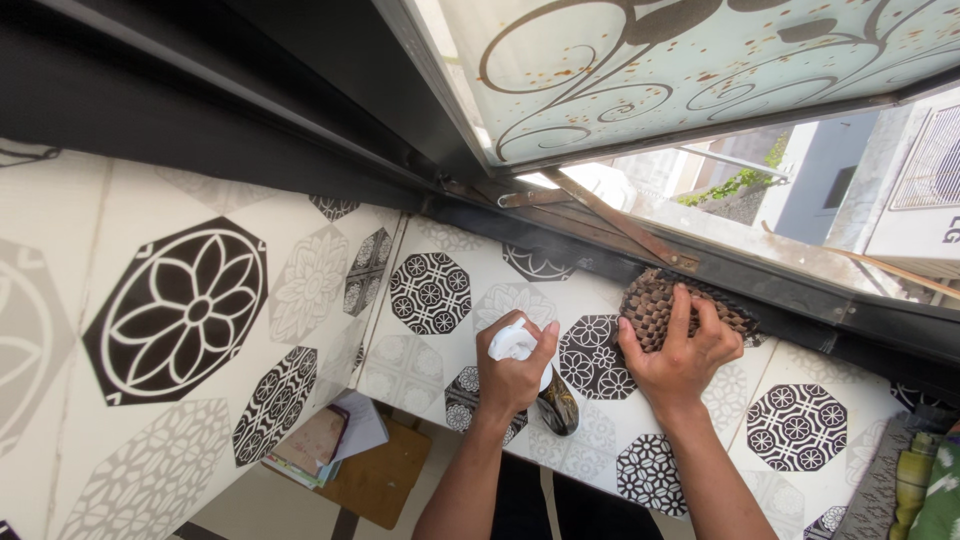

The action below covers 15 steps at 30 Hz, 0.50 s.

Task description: The person cleans a window with a pattern on it using a spray bottle and a cloth, then wipes the window sill and an adjacent clear window pane.

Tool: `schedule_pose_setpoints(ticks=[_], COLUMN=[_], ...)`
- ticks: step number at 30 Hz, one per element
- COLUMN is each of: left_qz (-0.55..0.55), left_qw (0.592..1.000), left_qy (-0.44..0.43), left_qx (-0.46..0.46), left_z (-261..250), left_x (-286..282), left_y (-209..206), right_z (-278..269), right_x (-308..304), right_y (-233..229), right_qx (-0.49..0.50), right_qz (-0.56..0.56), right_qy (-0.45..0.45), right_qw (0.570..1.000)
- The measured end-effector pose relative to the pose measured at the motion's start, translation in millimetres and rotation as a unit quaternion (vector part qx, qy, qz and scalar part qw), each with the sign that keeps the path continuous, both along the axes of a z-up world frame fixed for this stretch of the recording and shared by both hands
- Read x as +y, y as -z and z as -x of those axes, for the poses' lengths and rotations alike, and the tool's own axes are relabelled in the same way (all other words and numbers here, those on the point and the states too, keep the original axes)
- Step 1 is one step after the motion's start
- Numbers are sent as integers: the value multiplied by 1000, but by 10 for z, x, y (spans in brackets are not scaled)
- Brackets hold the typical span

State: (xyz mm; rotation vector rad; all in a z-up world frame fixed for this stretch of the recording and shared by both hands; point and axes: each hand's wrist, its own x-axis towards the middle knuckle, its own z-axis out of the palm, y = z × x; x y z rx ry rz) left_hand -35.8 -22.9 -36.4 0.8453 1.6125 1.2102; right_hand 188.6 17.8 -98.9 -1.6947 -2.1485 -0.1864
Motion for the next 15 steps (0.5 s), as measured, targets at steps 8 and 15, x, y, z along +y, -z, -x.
schedule_pose_setpoints(ticks=[8, 15], left_qz=[-47, -78], left_qw=[996, 986], left_qy=[13, -14], left_qx=[69, 146], left_z=[98, 235], left_x=[92, -39], left_y=[-227, -415], right_z=[-11, 310], right_x=[16, 139], right_y=[45, -37], right_qx=[-51, -64], right_qz=[-35, -54], right_qy=[-28, -127], right_qw=[998, 988])
